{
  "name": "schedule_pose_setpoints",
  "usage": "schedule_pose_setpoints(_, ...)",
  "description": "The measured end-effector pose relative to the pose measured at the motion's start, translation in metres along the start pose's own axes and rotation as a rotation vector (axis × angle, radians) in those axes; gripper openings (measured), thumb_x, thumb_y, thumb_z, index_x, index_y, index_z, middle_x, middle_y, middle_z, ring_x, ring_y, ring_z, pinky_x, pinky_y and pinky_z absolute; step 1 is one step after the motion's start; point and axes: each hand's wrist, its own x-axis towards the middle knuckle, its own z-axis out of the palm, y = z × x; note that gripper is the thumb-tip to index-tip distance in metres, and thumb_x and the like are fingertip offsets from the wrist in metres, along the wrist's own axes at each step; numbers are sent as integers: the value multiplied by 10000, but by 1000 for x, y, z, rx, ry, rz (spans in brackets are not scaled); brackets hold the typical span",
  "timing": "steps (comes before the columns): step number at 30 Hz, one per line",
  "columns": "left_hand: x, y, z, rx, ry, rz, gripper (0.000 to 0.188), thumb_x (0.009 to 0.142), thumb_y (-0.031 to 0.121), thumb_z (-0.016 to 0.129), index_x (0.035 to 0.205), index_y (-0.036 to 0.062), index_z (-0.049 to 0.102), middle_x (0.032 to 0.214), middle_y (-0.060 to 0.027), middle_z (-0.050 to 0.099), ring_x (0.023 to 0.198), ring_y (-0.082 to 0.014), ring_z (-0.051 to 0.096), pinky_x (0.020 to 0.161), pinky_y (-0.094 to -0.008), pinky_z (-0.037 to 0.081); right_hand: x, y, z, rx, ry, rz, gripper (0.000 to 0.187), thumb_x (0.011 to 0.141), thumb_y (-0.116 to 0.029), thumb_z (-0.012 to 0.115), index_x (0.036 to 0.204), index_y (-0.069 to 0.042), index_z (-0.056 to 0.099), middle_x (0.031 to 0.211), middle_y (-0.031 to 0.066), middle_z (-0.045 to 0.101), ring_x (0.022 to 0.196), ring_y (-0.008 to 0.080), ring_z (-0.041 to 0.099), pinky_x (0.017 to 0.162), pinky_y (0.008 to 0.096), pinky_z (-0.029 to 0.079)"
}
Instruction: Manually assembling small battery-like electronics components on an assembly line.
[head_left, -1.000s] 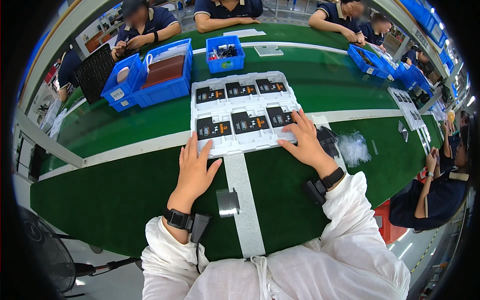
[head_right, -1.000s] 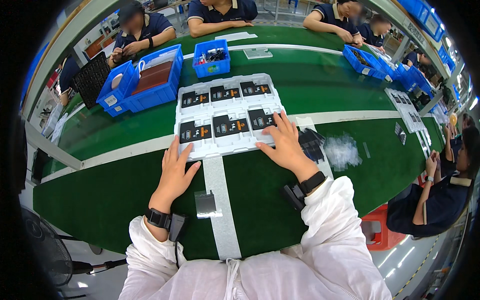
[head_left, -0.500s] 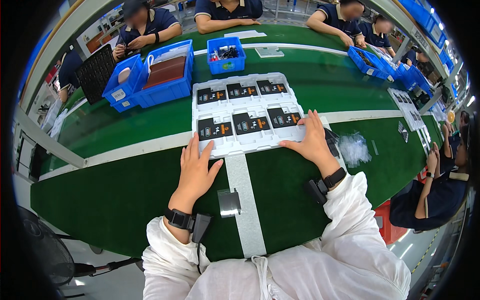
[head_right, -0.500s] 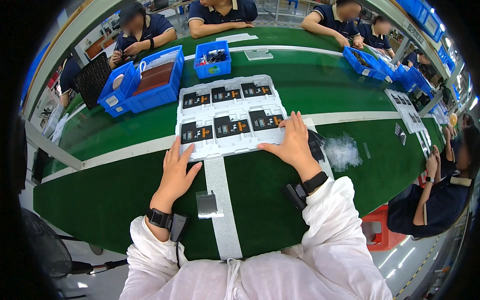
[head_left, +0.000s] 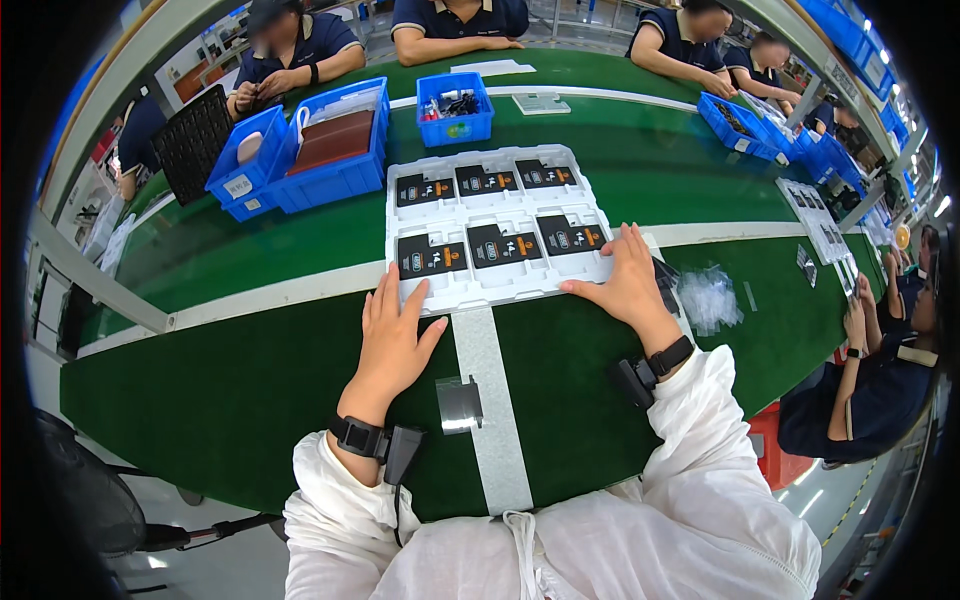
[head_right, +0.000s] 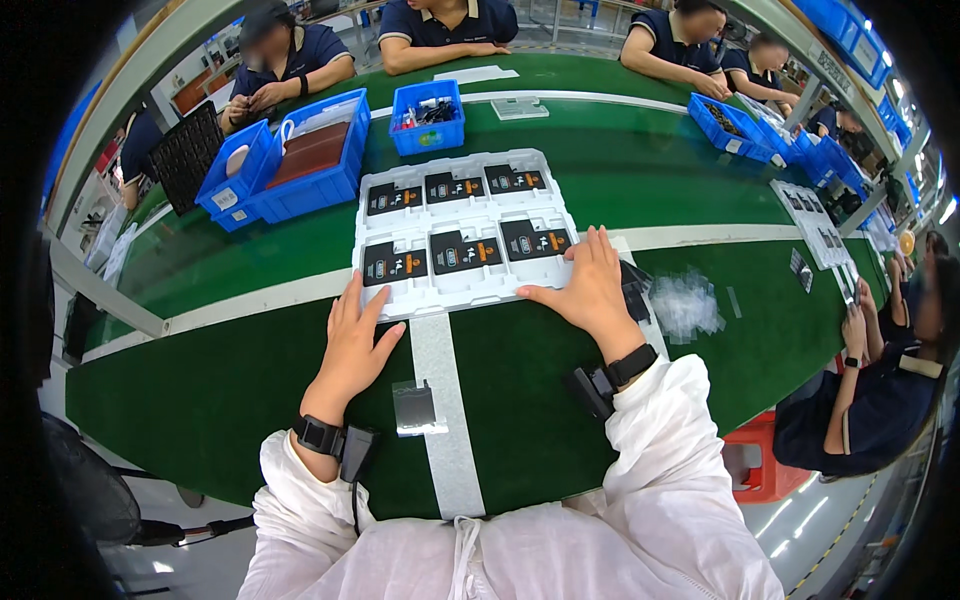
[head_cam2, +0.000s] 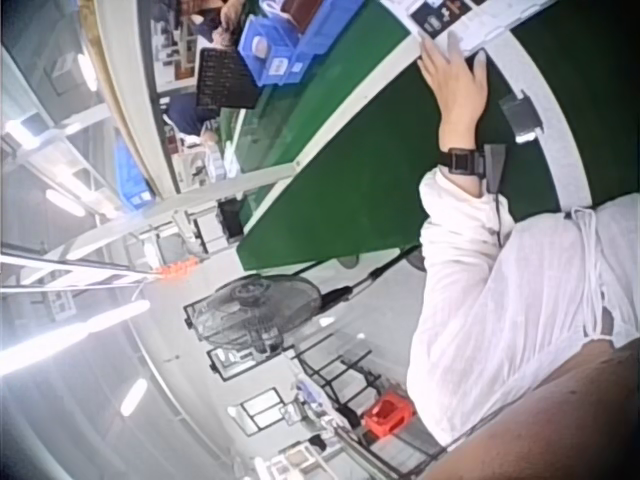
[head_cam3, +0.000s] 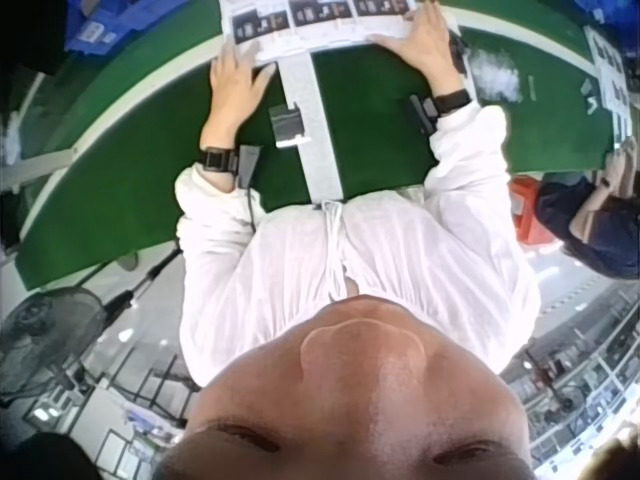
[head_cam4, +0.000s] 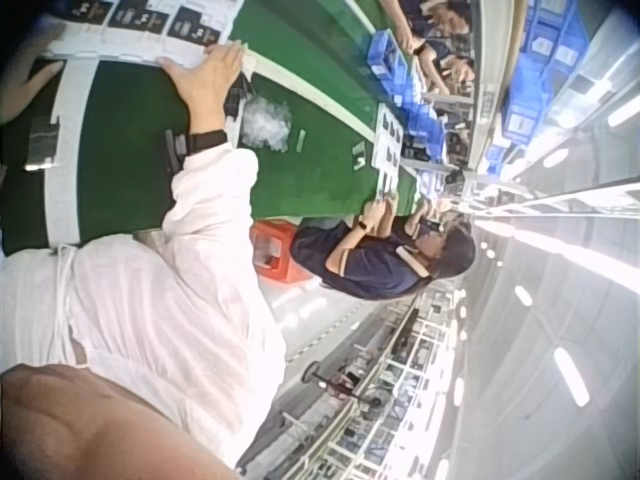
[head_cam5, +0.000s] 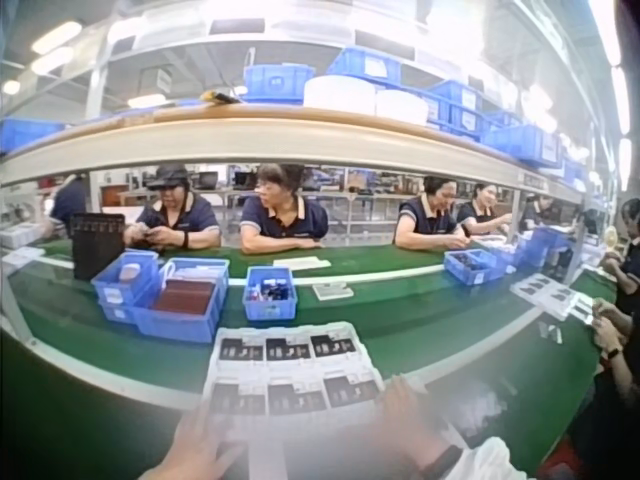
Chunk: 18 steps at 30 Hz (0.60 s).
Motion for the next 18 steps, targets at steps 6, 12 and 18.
schedule_pose_setpoints(6,-1,0,0,-3,-10,-13,490,829,279,565,1249,60,441,1384,-246,214,1271,-379,243,1043,-463,178,0,-1,0,2,1,9,805,541,-549,754,986,75,507,1267,335,331,1264,415,235,1035,459,191)
schedule_pose_setpoints(12,0,0,0,-5,-13,-13,493,829,282,564,1254,65,437,1386,-247,210,1273,-378,239,1043,-466,175,-1,-2,-3,-52,-17,17,798,546,-560,743,974,73,515,1272,330,333,1264,404,245,1030,476,195)
schedule_pose_setpoints(18,0,0,1,-12,-1,-7,492,827,283,567,1251,67,440,1385,-246,213,1269,-382,244,1043,-467,177,-1,-2,-3,-49,-45,33,812,565,-529,749,1029,78,476,1269,331,334,1261,409,252,1026,482,210)
